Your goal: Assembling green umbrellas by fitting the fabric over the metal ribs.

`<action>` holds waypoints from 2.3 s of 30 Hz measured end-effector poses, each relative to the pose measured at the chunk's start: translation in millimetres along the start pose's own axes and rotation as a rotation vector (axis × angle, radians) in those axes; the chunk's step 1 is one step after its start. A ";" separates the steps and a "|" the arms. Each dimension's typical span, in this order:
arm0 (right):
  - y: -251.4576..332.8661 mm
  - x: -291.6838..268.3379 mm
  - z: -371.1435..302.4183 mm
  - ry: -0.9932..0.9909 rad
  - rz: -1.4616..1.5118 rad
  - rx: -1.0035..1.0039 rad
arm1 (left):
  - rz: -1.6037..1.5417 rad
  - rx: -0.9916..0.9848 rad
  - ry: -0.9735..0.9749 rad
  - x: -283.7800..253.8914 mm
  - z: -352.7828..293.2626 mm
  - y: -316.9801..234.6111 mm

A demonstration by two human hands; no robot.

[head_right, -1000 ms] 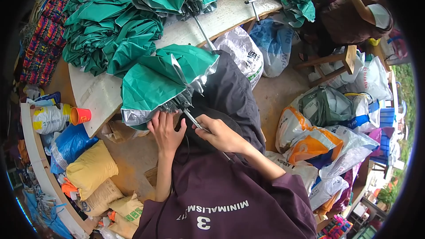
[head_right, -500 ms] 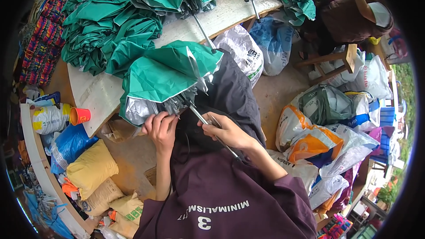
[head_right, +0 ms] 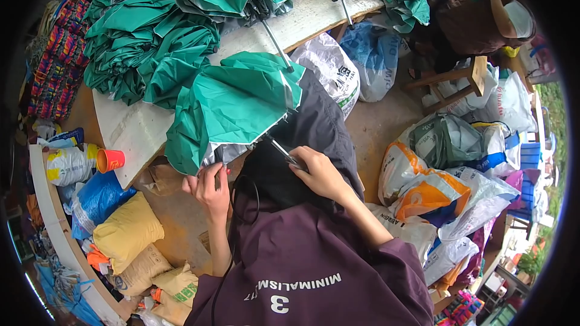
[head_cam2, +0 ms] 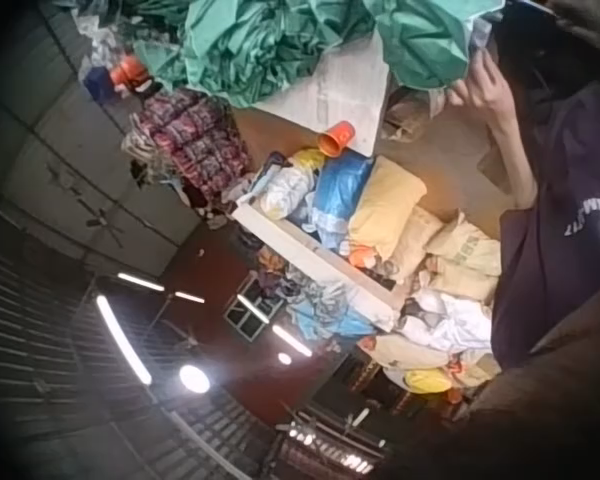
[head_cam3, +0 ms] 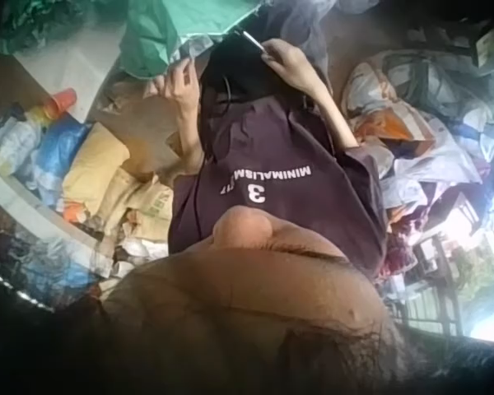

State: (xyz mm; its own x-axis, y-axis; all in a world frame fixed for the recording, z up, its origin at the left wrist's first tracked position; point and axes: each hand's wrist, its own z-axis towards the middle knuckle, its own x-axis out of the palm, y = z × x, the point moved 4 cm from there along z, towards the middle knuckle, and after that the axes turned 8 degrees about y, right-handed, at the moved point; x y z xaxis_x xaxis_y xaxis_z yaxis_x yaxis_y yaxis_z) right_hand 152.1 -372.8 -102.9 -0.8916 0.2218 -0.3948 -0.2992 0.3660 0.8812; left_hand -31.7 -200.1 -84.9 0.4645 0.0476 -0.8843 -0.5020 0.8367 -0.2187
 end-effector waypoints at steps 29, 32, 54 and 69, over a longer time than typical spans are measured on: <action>40.7 59.5 62.3 -0.014 0.474 -0.133 | -0.159 -0.104 0.110 10.7 -1.2 -4.2; 39.4 60.3 62.8 -0.044 0.531 -0.132 | -0.121 -0.045 0.115 7.8 2.7 -5.7; 40.5 56.9 60.4 -0.009 0.444 -0.178 | -0.445 -0.114 0.300 11.0 4.3 5.0; 46.4 54.2 57.2 0.025 0.237 -0.230 | -0.450 -0.113 0.334 15.8 6.0 10.0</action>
State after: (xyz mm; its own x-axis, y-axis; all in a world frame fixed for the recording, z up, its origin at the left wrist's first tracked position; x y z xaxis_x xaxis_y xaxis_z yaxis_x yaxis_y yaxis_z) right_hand 109.4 -292.1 -98.4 -0.9529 0.2528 -0.1675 -0.1484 0.0928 0.9846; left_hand -25.0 -187.7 -98.6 0.4039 -0.4903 -0.7723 -0.3917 0.6702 -0.6304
